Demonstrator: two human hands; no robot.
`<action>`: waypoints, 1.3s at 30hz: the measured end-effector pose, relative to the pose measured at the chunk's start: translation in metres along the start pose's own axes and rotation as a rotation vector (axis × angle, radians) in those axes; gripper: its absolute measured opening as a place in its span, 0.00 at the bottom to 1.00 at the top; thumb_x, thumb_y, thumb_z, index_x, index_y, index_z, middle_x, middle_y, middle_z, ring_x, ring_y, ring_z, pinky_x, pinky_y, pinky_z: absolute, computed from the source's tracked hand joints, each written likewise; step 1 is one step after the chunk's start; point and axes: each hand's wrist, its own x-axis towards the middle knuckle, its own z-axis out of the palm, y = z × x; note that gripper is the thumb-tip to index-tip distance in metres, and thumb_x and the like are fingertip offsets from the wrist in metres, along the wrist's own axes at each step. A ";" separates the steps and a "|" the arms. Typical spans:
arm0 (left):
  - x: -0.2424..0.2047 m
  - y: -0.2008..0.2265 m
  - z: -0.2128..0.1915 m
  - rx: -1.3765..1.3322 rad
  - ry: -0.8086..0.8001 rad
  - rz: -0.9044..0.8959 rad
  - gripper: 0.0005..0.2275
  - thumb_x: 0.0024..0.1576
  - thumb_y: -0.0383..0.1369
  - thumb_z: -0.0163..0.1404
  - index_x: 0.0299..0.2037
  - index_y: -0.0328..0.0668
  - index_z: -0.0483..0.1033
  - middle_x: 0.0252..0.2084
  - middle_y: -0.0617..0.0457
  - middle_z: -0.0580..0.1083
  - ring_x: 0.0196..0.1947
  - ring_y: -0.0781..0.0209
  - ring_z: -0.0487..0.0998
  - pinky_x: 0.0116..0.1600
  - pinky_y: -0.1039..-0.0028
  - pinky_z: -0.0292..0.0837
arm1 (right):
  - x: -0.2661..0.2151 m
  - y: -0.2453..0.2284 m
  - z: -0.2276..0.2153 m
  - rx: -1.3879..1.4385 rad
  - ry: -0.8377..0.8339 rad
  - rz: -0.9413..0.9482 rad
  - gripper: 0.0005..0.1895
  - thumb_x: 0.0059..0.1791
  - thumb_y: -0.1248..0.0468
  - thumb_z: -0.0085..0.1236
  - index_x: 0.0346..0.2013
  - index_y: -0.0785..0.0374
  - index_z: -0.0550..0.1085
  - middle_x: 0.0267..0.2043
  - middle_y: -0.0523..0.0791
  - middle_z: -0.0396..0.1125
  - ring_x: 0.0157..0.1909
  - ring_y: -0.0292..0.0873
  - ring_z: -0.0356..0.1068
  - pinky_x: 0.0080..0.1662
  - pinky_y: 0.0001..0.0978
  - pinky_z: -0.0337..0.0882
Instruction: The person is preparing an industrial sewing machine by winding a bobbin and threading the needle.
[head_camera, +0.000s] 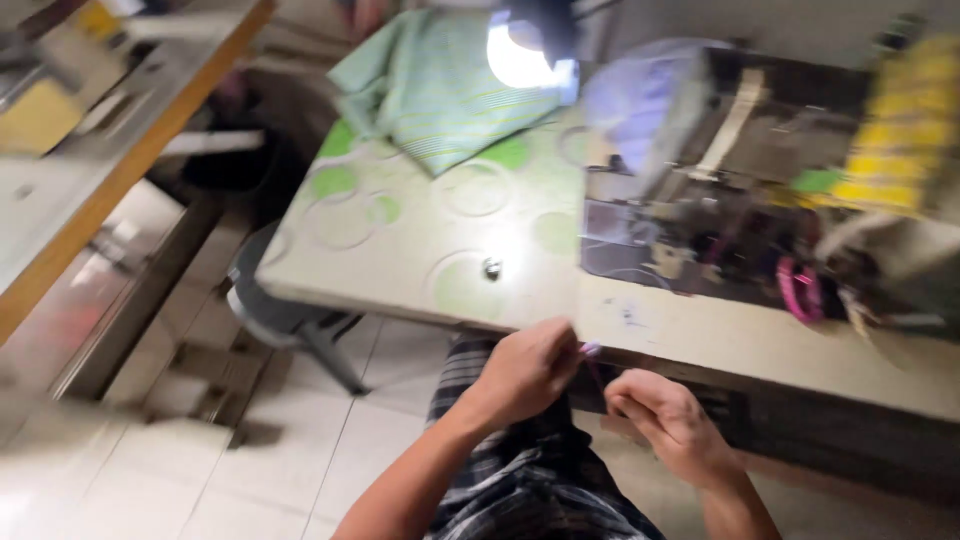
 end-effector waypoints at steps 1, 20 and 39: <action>-0.004 0.009 -0.006 0.009 0.036 -0.035 0.11 0.64 0.37 0.46 0.32 0.45 0.61 0.29 0.49 0.69 0.28 0.45 0.70 0.32 0.59 0.61 | -0.002 0.009 0.004 0.011 -0.043 -0.024 0.13 0.57 0.58 0.44 0.34 0.58 0.74 0.31 0.39 0.68 0.33 0.36 0.68 0.39 0.28 0.67; -0.008 0.027 -0.022 0.005 -0.505 -0.065 0.09 0.59 0.42 0.42 0.36 0.49 0.69 0.34 0.51 0.73 0.33 0.52 0.73 0.34 0.59 0.67 | 0.001 0.047 0.003 0.053 0.006 0.100 0.13 0.55 0.59 0.49 0.31 0.60 0.77 0.29 0.40 0.68 0.33 0.35 0.67 0.40 0.25 0.66; -0.024 0.014 -0.023 -0.468 -0.231 0.239 0.07 0.54 0.22 0.50 0.39 0.46 0.69 0.36 0.55 0.72 0.36 0.60 0.70 0.43 0.69 0.68 | 0.004 0.060 0.021 0.070 -0.091 0.150 0.21 0.49 0.50 0.54 0.47 0.57 0.83 0.44 0.42 0.83 0.45 0.38 0.81 0.46 0.31 0.77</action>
